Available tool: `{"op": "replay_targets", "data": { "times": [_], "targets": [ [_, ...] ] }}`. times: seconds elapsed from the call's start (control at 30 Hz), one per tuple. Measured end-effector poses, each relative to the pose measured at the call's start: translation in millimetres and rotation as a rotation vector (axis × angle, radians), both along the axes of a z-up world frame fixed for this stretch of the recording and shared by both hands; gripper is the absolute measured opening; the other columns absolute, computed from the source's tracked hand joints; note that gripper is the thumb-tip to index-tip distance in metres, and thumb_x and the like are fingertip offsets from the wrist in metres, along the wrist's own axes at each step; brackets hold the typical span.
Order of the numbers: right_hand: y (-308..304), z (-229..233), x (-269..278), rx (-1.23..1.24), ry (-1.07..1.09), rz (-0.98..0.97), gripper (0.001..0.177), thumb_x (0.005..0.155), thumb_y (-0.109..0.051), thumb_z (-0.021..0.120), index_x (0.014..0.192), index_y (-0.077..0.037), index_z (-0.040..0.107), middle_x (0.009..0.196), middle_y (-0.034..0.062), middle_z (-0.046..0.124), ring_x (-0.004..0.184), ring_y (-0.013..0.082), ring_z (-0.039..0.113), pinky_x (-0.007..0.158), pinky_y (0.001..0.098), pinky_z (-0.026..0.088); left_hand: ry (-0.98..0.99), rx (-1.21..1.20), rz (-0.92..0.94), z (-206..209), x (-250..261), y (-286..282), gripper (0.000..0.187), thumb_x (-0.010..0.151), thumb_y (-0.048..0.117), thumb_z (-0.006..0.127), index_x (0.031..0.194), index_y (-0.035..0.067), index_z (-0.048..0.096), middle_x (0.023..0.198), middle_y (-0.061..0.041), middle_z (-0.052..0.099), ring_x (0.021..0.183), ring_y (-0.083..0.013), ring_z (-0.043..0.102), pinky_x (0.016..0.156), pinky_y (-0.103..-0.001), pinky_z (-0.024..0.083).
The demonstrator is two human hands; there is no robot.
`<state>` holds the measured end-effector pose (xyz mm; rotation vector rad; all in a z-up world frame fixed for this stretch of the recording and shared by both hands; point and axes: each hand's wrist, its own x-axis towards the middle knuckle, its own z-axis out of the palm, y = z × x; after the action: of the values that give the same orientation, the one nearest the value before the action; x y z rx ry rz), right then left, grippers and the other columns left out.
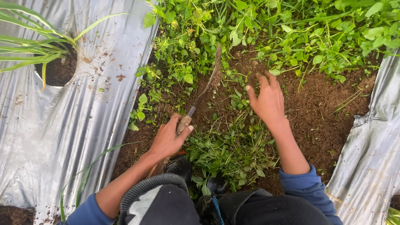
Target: The person uses a sickle to cut weeds growing between rows of crops covered with plastic mulch. They repeatedly slice the vegetation near the ground and pull the cut weeds away with their hands.
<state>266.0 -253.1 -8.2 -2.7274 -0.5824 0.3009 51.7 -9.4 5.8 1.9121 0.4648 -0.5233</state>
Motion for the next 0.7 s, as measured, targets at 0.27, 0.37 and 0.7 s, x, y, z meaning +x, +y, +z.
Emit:
{"op": "replay_targets", "data": {
  "times": [0.27, 0.37, 0.7],
  "targets": [
    [73, 3, 1, 0.718, -0.112, 0.135, 0.032, 0.100, 0.002, 0.066, 0.130, 0.013, 0.060, 0.116, 0.0296, 0.063, 0.107, 0.0427, 0.068, 0.089, 0.0486, 0.061, -0.112, -0.142, 0.086, 0, 9, 14, 0.058, 0.108, 0.038, 0.050, 0.139, -0.011, 0.045, 0.072, -0.017, 0.064, 0.053, -0.0179, 0.064, 0.051, -0.036, 0.053],
    [80, 2, -18, 0.664, -0.143, 0.196, 0.040, 0.100, -0.007, 0.074, 0.133, 0.012, 0.059, 0.120, 0.0289, 0.060, 0.107, 0.0453, 0.068, 0.086, 0.0525, 0.064, -0.066, -0.139, 0.043, 33, 11, 16, 0.066, 0.108, 0.040, 0.050, 0.144, -0.014, 0.038, 0.107, -0.032, 0.052, 0.091, -0.0417, 0.054, 0.074, -0.057, 0.050],
    [66, -22, -35, 0.240, -0.200, 0.117, 0.017, 0.104, -0.008, 0.070, 0.116, 0.003, 0.075, 0.123, 0.0208, 0.063, 0.108, 0.0409, 0.071, 0.080, 0.0495, 0.066, 0.036, -0.030, 0.042, 37, -21, 39, 0.039, 0.101, 0.027, 0.061, 0.127, -0.001, 0.056, 0.088, -0.021, 0.066, 0.067, -0.0262, 0.067, 0.050, -0.037, 0.054]
  ]
}}
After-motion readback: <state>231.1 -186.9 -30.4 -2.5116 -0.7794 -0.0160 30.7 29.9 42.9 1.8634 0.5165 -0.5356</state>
